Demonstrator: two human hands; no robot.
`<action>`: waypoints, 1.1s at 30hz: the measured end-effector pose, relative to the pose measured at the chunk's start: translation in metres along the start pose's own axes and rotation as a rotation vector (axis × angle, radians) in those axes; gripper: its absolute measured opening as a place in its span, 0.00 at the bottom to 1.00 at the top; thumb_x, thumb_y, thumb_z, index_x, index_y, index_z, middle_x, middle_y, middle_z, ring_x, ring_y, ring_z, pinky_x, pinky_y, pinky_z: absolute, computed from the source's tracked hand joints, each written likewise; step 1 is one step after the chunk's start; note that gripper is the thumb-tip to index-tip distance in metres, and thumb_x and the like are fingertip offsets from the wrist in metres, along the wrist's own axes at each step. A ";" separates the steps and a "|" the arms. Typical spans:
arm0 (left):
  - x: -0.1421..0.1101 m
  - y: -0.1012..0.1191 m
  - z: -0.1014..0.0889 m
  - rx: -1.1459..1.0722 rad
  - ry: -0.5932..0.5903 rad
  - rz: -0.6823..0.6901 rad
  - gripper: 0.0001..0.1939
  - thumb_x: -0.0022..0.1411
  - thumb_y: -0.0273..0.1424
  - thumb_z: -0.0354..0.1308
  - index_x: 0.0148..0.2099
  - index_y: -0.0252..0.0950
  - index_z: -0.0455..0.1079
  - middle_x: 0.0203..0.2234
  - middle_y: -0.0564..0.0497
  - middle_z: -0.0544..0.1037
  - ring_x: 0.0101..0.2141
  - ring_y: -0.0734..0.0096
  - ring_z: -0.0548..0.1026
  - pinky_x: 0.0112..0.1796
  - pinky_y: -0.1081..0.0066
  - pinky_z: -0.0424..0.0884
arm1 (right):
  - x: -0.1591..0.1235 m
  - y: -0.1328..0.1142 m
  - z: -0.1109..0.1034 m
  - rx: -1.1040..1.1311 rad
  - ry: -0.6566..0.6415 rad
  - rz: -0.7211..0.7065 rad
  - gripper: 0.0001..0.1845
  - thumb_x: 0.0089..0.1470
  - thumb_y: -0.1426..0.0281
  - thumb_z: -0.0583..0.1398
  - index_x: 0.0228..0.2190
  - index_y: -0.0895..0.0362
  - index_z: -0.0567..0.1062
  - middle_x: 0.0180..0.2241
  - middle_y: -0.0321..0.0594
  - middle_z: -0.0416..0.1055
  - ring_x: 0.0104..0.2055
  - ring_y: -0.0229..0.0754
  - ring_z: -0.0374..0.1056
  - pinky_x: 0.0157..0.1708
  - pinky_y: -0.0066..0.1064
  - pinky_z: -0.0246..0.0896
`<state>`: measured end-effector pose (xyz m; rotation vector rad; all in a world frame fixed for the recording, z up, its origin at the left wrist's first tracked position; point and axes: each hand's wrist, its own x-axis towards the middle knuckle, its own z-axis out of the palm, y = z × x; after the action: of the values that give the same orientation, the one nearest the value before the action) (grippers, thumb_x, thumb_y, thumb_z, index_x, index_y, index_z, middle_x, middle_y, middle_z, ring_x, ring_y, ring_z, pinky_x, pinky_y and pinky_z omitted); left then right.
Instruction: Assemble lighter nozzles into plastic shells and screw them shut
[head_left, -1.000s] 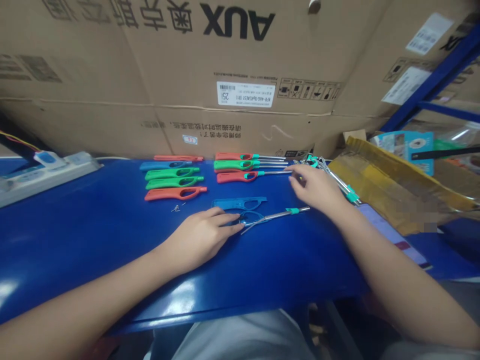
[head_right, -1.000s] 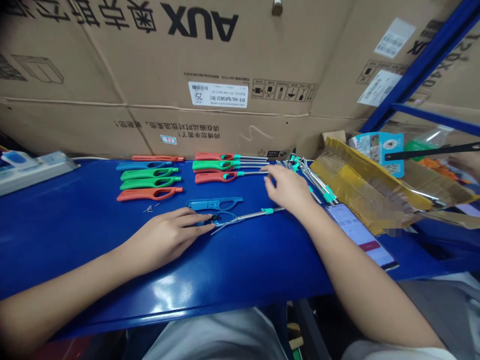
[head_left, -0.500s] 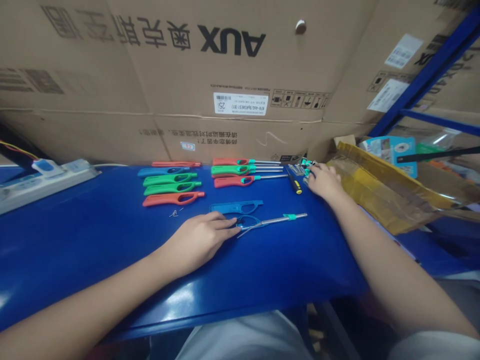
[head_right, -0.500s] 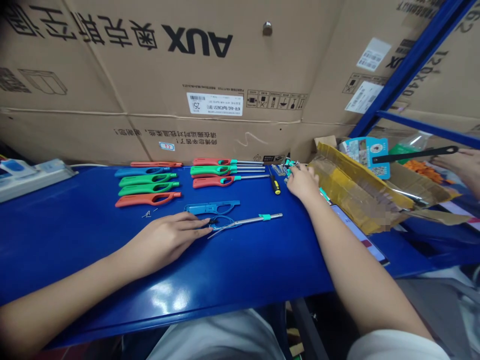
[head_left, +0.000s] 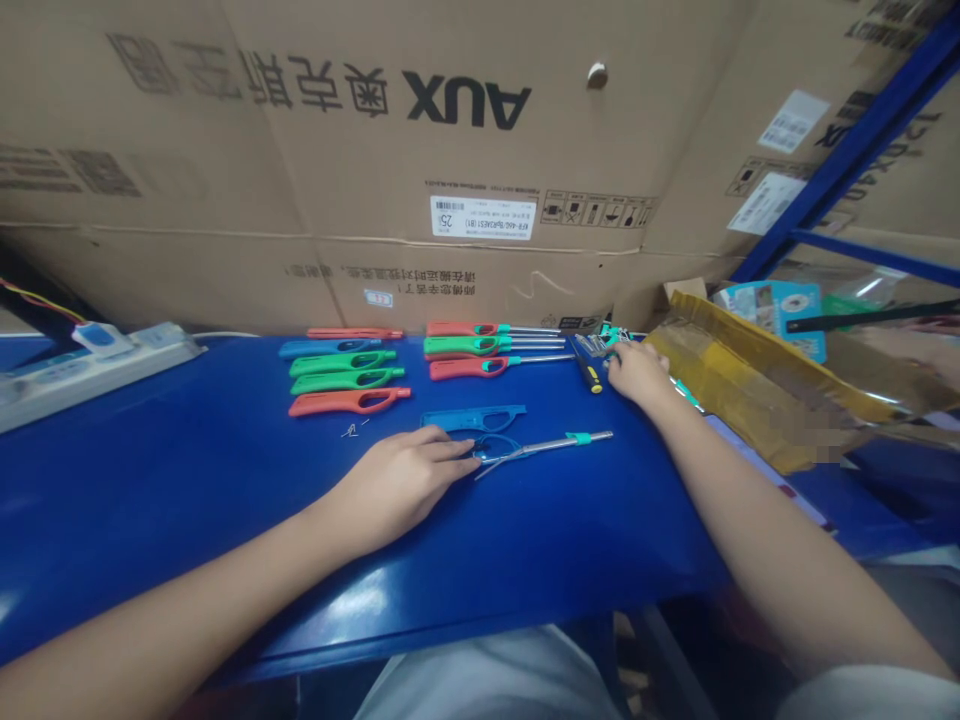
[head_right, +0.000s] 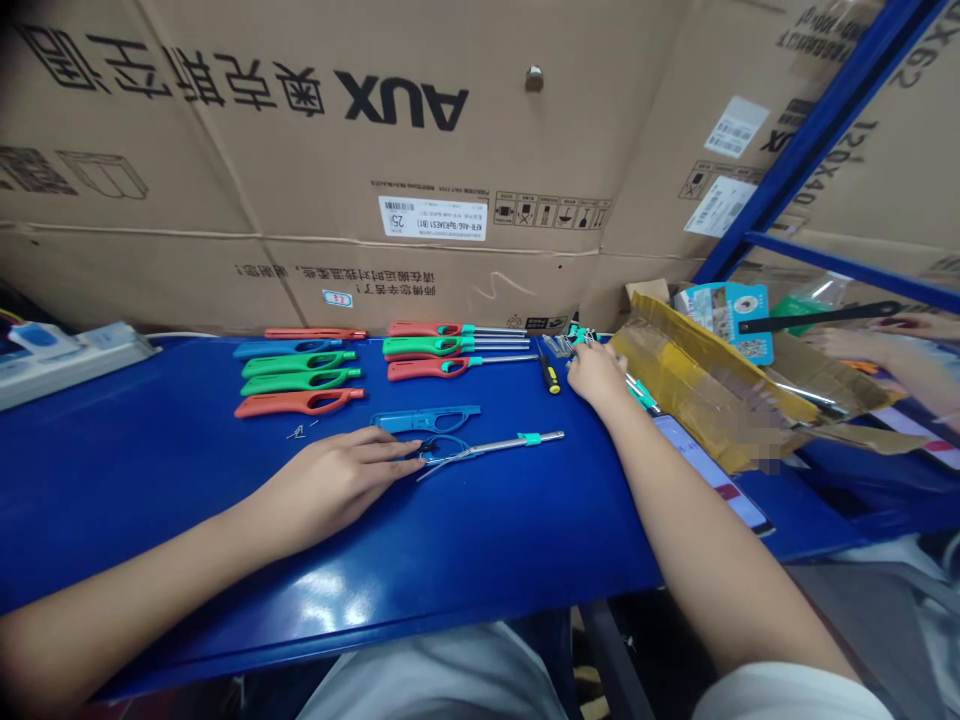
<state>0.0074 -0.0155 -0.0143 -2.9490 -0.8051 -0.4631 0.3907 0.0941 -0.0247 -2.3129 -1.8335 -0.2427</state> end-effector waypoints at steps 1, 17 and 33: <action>0.000 0.000 0.000 0.003 -0.002 0.000 0.20 0.73 0.27 0.46 0.57 0.41 0.76 0.54 0.49 0.79 0.47 0.59 0.78 0.45 0.61 0.78 | 0.001 0.000 -0.001 0.006 0.008 -0.001 0.20 0.61 0.70 0.51 0.49 0.57 0.77 0.54 0.53 0.72 0.58 0.56 0.62 0.57 0.51 0.56; 0.001 0.002 -0.003 0.005 -0.013 -0.015 0.19 0.72 0.27 0.47 0.56 0.40 0.76 0.53 0.48 0.80 0.48 0.58 0.78 0.45 0.59 0.79 | 0.001 0.000 -0.006 0.204 0.103 0.004 0.17 0.54 0.73 0.55 0.42 0.59 0.81 0.49 0.55 0.73 0.53 0.58 0.68 0.55 0.52 0.60; 0.003 0.006 -0.017 -0.107 -0.065 -0.106 0.13 0.62 0.24 0.54 0.47 0.39 0.75 0.47 0.50 0.81 0.45 0.59 0.79 0.45 0.61 0.76 | -0.037 -0.051 -0.026 1.027 -0.098 -0.272 0.17 0.45 0.65 0.66 0.38 0.57 0.75 0.41 0.45 0.78 0.40 0.44 0.76 0.41 0.37 0.74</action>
<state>0.0081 -0.0217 0.0030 -3.0447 -0.9777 -0.4316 0.3319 0.0646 -0.0061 -1.3779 -1.6951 0.6426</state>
